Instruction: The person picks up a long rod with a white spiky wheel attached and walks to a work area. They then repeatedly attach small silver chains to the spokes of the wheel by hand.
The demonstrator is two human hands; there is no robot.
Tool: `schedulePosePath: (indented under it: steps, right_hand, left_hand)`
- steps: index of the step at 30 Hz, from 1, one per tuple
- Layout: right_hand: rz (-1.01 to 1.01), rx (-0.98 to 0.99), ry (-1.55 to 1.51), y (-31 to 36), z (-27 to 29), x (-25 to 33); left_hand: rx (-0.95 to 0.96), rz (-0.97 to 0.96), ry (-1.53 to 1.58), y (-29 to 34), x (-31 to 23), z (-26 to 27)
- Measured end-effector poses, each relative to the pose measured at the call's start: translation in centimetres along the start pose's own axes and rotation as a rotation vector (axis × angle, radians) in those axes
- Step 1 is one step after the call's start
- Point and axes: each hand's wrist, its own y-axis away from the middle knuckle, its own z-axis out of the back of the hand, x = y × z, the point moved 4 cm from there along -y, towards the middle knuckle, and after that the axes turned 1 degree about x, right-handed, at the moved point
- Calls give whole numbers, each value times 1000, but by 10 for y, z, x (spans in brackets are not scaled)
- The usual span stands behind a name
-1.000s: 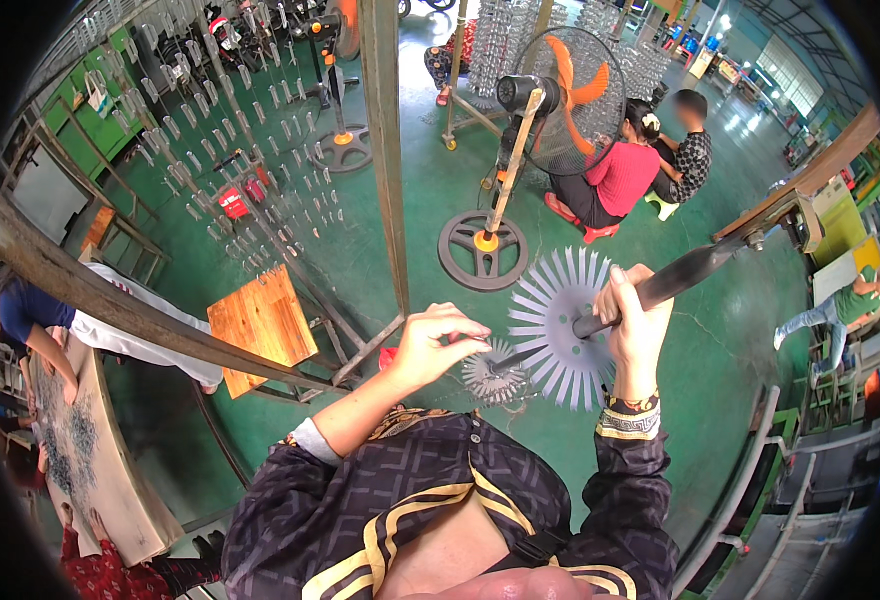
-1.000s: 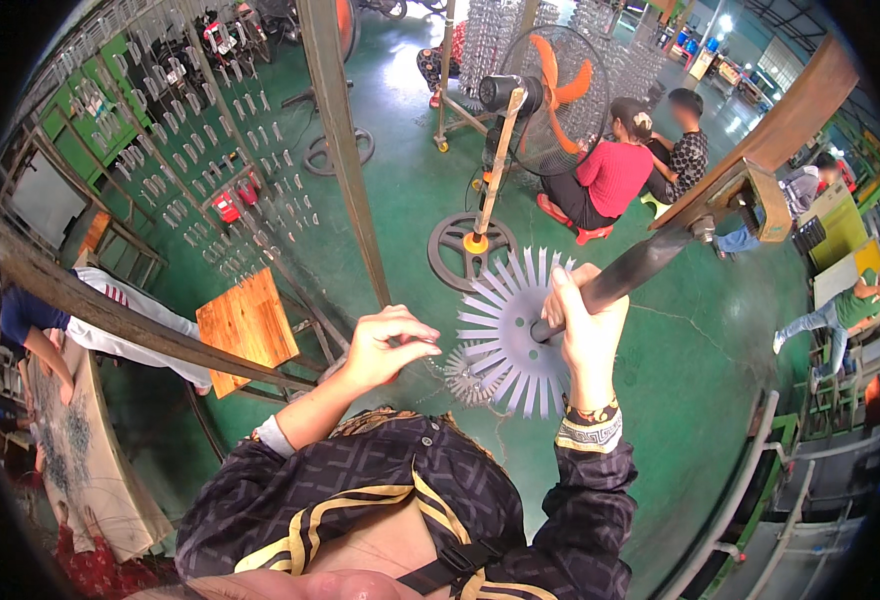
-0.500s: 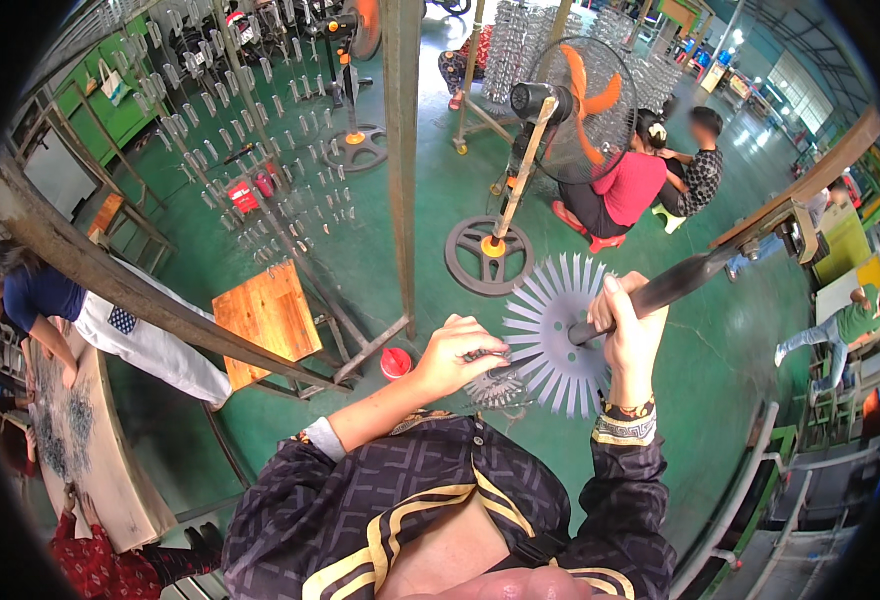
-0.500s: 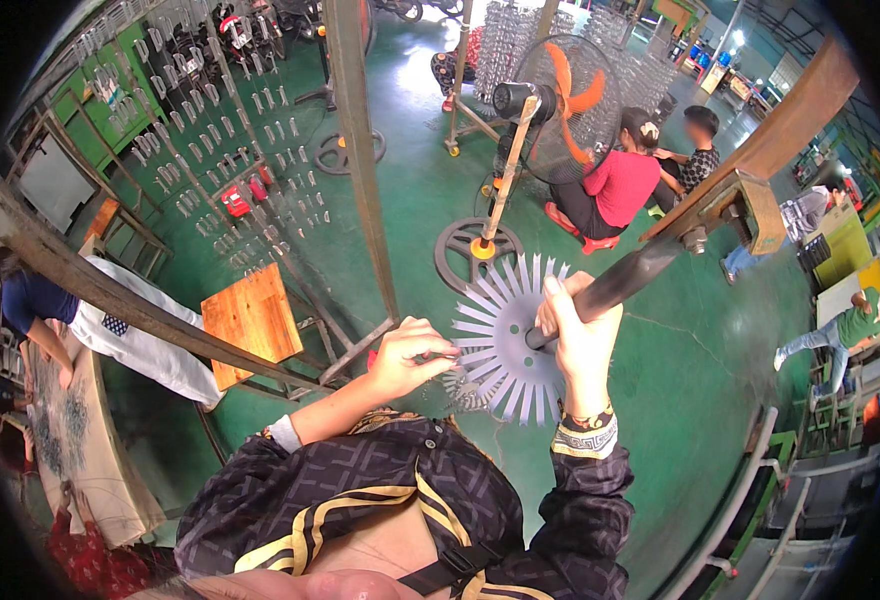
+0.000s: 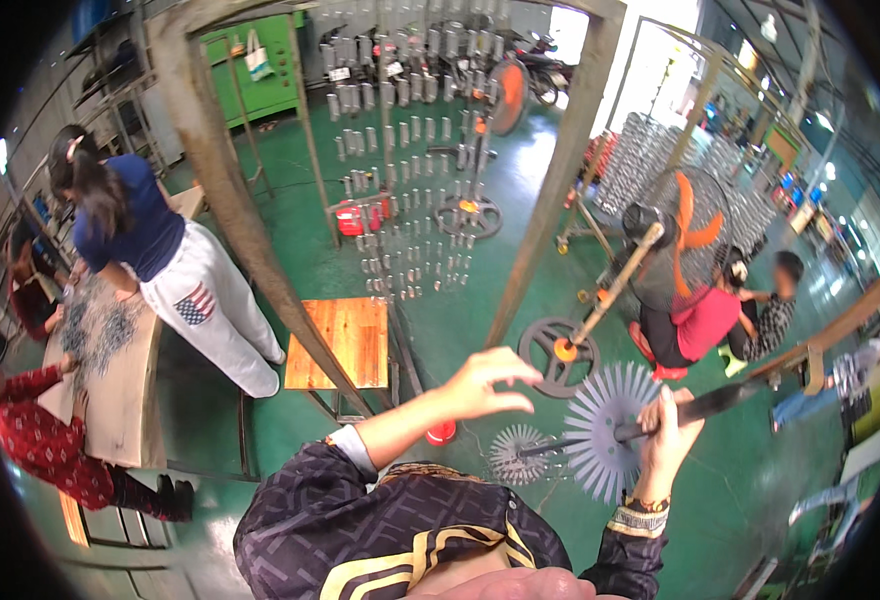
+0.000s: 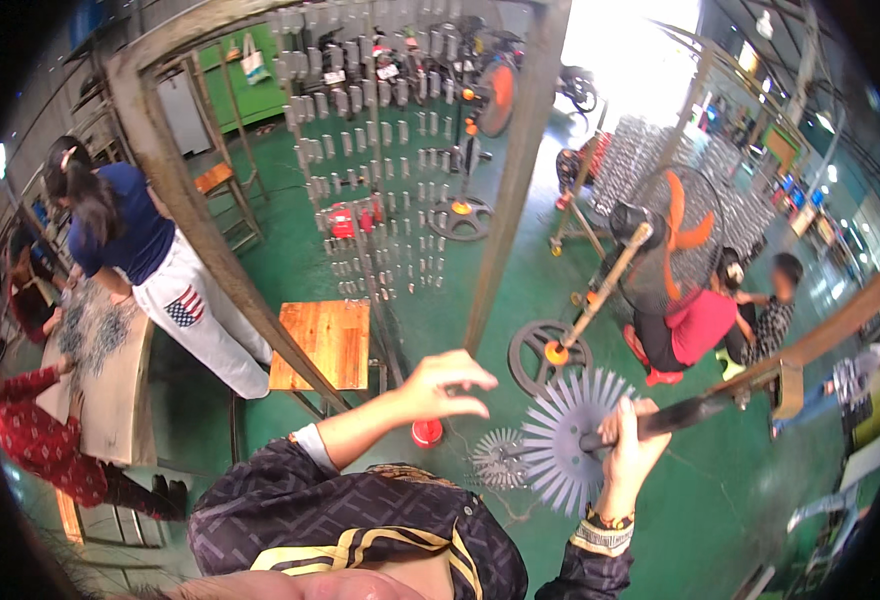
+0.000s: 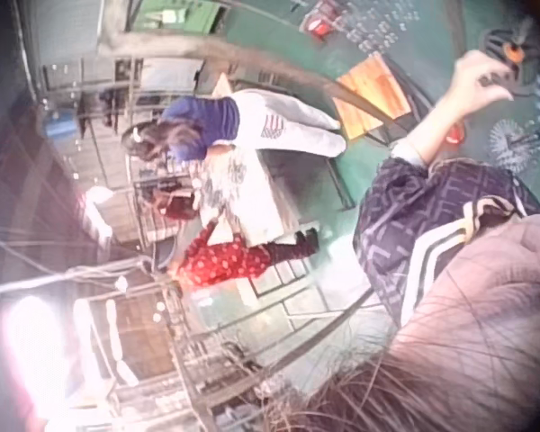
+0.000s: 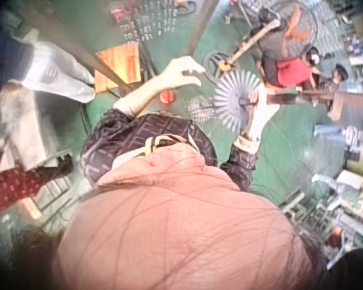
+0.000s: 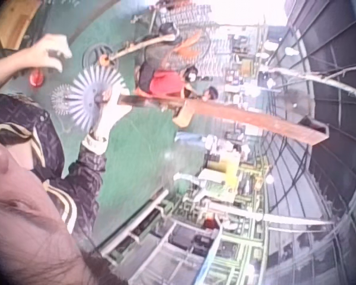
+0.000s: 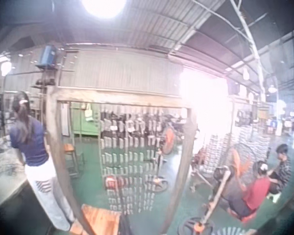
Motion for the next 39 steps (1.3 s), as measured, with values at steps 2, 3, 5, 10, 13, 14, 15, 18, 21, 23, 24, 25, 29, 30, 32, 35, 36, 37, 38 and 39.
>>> schedulePosePath:
  steps: [2, 3, 5, 10, 13, 14, 15, 18, 21, 23, 24, 25, 29, 30, 32, 35, 36, 37, 38, 39]
  right_hand:
    - [17, 6, 3, -1, 1, 0]
    - [17, 3, 2, -2, 1, 1]
    - [20, -25, 16, -2, 4, -1]
    - [23, 6, -6, -4, -3, 4]
    - [30, 3, 18, -6, -2, 1]
    - [27, -2, 18, -6, -2, 0]
    - [23, -5, 19, -5, -2, -2]
    - [21, -27, 18, -5, 2, -2]
    - [21, -41, 27, -4, 1, -1]
    - [23, -53, 37, -4, 0, -1]
    - [22, -62, 42, -4, 0, -1]
    - [21, -69, 46, -4, -1, -2]
    - [30, -71, 64, -5, -2, -3]
    - [35, -67, 63, -5, -2, -4]
    - [39, -64, 61, -5, -2, -5]
    - [38, -67, 58, -6, -2, -6]
    - [38, -69, 59, -5, -3, -6]
    - [39, -72, 59, -5, -4, -6]
    - [39, -71, 58, -6, -5, -7]
    - [41, -71, 56, -6, -4, -8]
  left_hand:
    - [-168, -65, -145, -26, -14, 51]
    - [-280, -123, -285, -38, -24, 80]
    - [-561, -243, -437, -65, -44, 140]
    - [-1201, -370, -283, -104, -104, 271]
    - [-1245, -369, -212, -138, -111, 318]
    - [-1208, -396, -213, -148, -107, 336]
    - [-1171, -420, -215, -154, -103, 352]
    - [-978, -396, -254, -175, -99, 368]
    - [-895, -160, -74, -178, -85, 388]
    - [-781, -212, 73, -181, -77, 398]
    - [-738, -189, 161, -183, -74, 399]
    - [-694, -165, 247, -185, -71, 398]
    - [-578, -267, 483, -194, -72, 390]
    - [-548, -239, 549, -194, -72, 388]
    - [-490, -204, 632, -195, -71, 389]
    - [-453, -170, 657, -196, -69, 393]
    - [-472, -150, 651, -194, -69, 393]
    - [-491, -129, 644, -193, -69, 393]
    - [-524, -110, 632, -192, -70, 393]
    - [-487, -97, 619, -193, -69, 397]
